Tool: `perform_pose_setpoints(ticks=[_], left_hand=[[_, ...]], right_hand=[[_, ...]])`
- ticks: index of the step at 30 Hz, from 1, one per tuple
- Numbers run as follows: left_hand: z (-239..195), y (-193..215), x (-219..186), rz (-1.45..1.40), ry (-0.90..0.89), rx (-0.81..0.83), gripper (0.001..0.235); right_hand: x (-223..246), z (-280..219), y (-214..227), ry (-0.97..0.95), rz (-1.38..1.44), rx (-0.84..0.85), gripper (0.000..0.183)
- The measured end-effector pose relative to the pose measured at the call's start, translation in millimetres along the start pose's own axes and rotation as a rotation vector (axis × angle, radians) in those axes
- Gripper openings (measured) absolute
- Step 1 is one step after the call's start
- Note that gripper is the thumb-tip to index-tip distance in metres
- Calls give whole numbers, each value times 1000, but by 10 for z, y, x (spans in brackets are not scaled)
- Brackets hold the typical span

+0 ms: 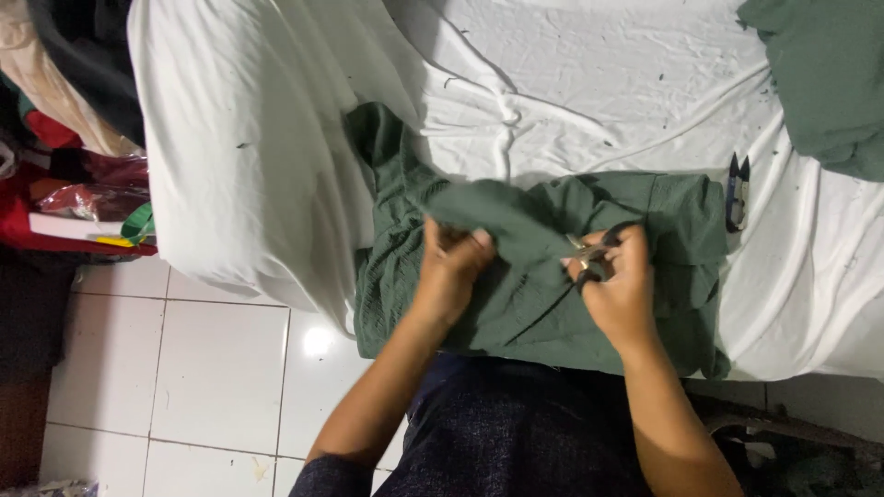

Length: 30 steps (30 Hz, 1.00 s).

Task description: Trimming and cutting a green fabric garment using small scissors on a white work surface.

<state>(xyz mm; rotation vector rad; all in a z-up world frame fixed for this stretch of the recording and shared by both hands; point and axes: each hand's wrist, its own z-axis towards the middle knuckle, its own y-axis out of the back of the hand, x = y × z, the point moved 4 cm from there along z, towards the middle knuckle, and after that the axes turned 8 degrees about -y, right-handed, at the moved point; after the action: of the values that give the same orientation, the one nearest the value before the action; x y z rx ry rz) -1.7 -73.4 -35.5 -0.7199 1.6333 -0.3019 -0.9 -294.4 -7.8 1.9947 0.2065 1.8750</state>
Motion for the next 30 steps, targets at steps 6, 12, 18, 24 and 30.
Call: perform_pose_setpoints(ticks=[6, 12, 18, 24, 30], left_hand=[[688, 21, -542, -339, 41, -128, 108], [1447, -55, -534, -350, -6, -81, 88], [1446, 83, -705, 437, -27, 137, 69], [1411, 25, -851, 1552, -97, 309, 75], [1885, -380, -1436, 1120, -651, 215, 22]], right_hand=[[98, 468, 64, 109, 106, 18, 42], [616, 804, 7, 116, -12, 71, 48], [585, 727, -56, -108, -628, 285, 75], [274, 932, -248, 8, -805, 305, 43], [633, 1694, 60, 201, -530, -39, 46]])
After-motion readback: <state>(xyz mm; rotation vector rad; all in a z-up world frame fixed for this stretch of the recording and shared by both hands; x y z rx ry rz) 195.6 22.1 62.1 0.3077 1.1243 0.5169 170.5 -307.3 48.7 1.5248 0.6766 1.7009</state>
